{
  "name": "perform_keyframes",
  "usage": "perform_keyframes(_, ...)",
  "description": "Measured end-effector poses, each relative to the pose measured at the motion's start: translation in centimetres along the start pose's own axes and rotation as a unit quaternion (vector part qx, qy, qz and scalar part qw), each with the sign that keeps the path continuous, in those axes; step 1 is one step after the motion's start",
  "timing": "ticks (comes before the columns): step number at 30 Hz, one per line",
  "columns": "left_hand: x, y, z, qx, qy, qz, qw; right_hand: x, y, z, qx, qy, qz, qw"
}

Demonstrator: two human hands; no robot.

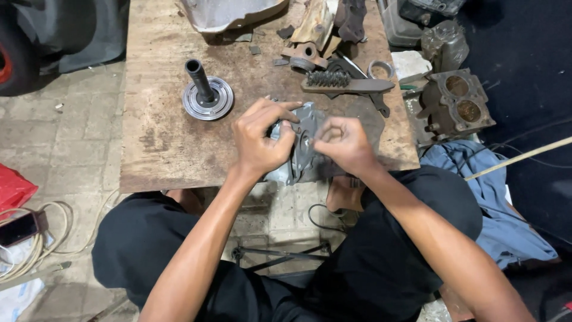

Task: Marking a metal cylinder head component with a marker for layout or machining purposes

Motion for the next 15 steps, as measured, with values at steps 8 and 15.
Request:
perform_keyframes(8,0.7,2.5,-1.6,-0.021,0.034,0.030,0.999,0.8,0.1,-0.4,-0.014,-0.152,0.094,0.984)
perform_keyframes(15,2.9,1.9,1.3,-0.044,0.018,0.029,0.998,-1.8,3.1,-1.0,-0.011,-0.134,0.042,0.990)
Point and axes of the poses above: each hand's wrist, its own y-axis away from the middle knuckle, its own x-axis out of the back of the hand, z = x × y, the point moved 8 cm from there along -y, towards the middle knuckle, and after that the axes turned 1 degree about z, right-handed, at the moved point
